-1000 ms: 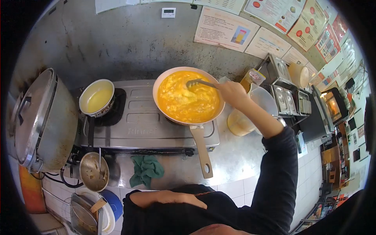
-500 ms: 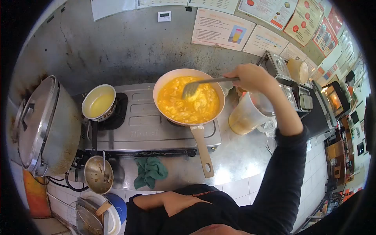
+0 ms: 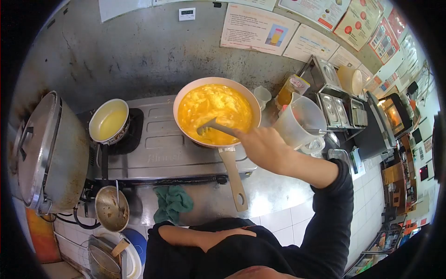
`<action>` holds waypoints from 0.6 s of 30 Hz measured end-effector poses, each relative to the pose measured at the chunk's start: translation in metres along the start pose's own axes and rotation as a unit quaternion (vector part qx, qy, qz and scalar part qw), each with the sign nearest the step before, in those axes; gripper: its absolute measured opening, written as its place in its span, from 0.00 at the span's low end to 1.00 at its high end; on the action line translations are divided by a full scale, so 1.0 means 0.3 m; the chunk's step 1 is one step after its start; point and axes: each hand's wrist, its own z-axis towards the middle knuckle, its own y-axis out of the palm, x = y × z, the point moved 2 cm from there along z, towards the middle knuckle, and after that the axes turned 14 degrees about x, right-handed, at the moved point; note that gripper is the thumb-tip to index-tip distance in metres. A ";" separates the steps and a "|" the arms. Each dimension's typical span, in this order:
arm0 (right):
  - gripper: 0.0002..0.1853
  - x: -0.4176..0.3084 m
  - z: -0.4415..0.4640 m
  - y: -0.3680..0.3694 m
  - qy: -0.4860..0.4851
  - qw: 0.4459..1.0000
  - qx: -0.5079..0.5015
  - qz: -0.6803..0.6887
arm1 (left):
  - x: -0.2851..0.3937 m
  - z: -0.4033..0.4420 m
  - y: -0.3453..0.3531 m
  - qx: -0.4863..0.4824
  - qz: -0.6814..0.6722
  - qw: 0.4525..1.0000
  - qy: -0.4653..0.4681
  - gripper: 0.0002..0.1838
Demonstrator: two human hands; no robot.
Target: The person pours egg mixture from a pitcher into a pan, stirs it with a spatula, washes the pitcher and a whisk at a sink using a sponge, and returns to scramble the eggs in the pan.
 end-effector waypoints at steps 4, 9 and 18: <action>0.20 -0.044 0.052 0.062 0.007 1.000 0.029 -0.005 | 0.097 0.036 -0.041 0.073 -0.116 0.990 0.028 0.36; 0.16 -0.071 0.141 0.166 0.032 0.997 0.053 -0.041 | 0.190 0.057 -0.071 0.112 -0.216 0.969 -0.047 0.21; 0.08 0.054 0.280 0.242 0.130 0.980 0.104 -0.112 | 0.238 -0.025 -0.119 0.323 0.036 0.943 -0.078 0.09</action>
